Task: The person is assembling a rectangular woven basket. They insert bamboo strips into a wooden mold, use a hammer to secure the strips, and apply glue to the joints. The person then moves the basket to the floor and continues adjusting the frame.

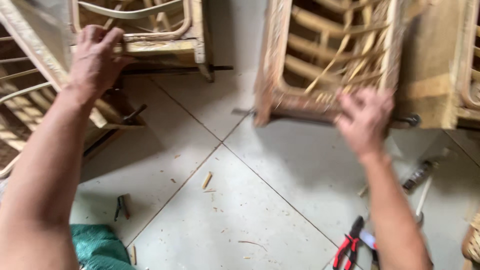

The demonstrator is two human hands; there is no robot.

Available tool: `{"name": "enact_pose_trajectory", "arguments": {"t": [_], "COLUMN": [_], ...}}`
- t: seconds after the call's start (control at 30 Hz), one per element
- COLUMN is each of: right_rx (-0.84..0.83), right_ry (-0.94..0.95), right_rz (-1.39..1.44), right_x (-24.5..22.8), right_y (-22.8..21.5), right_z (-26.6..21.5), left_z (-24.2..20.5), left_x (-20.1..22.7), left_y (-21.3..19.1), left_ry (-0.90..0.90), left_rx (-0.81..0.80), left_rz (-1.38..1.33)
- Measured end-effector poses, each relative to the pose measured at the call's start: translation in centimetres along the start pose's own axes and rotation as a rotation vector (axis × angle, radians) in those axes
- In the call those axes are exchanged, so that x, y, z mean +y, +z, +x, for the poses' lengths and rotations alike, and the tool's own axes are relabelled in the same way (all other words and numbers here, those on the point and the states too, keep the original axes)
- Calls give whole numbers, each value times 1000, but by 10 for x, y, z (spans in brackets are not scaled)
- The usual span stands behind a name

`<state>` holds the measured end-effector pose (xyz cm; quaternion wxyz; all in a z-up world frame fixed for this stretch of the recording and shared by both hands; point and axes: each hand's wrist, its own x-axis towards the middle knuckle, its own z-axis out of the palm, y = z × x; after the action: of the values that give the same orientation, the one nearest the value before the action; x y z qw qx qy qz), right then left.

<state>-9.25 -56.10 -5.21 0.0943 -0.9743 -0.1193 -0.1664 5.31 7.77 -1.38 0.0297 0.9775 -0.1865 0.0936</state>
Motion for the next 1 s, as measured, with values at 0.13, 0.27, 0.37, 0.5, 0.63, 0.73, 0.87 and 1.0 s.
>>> {"name": "enact_pose_trajectory", "arguments": {"t": [0.13,0.27,0.37,0.5,0.63,0.73,0.87,1.0], "right_rx": [39,265,349,156,73,69,76,80], "right_ry": [62,228,108,163,185,184,184,177], "right_rz": [-23,18,682,446,348,275,295,281], "right_x": [53,33,-51,-162,-174,-176,-173,-172], "right_y": [15,44,98,126,140,140,144,146], "right_z": [99,141,84,-47,-72,-69,-71,-77], "left_z": [1,8,-1,10,7,18,30,20], "left_x": [1,3,1,-4,5,37,93,130], "left_y": [-4,-7,0,6,-3,-4,26,35], "left_ry": [3,-29,9,-46,-21,-125,-77,-191], "left_rx": [1,-17,36,-57,-8,-74,251,276], "left_rz": [19,46,91,99,23,-2,-138,-159]}}
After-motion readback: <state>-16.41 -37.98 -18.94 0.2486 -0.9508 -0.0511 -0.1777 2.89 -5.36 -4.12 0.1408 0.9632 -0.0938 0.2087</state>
